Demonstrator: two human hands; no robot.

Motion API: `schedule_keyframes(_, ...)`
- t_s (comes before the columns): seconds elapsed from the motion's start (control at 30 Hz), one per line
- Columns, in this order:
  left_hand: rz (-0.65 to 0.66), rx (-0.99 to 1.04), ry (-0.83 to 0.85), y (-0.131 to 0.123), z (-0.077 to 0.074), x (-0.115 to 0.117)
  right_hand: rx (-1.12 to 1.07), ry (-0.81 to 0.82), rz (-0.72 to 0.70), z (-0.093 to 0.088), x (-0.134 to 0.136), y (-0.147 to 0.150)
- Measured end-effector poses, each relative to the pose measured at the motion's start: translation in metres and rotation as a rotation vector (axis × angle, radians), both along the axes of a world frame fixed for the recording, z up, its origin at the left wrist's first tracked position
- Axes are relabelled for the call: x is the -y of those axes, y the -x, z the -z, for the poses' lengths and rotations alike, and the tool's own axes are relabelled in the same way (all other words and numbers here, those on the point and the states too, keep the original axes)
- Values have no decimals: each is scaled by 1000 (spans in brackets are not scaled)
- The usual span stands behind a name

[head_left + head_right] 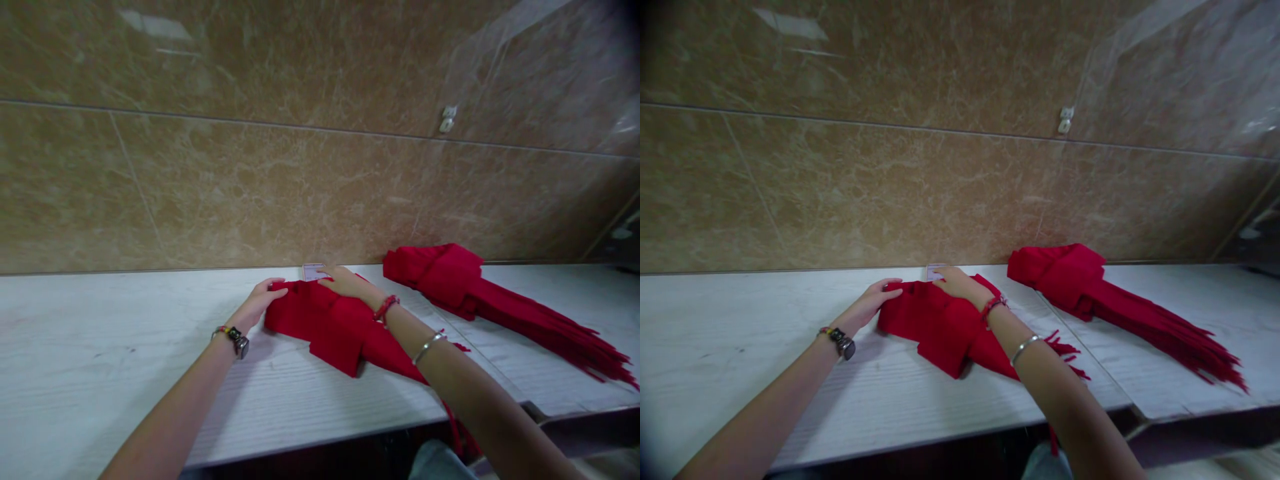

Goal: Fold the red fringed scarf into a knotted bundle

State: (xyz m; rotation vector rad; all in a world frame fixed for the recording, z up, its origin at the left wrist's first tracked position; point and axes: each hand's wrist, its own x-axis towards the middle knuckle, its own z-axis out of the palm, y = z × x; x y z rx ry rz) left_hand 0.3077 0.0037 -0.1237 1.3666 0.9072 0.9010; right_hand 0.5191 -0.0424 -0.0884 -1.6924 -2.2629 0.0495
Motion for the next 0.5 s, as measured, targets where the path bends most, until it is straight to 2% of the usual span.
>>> schedule_keyframes(0.13, 82, 50, 26, 2, 0, -2, 95, 53, -197, -2, -43, 25)
schedule_keyframes(0.23, 79, 62, 26, 9, -2, -2, 222, 121, -256, 5, -62, 32)
schedule_keyframes(0.5, 65, -35, 53, 16, -5, -8, 216, 39, -271, 18, -63, 15)
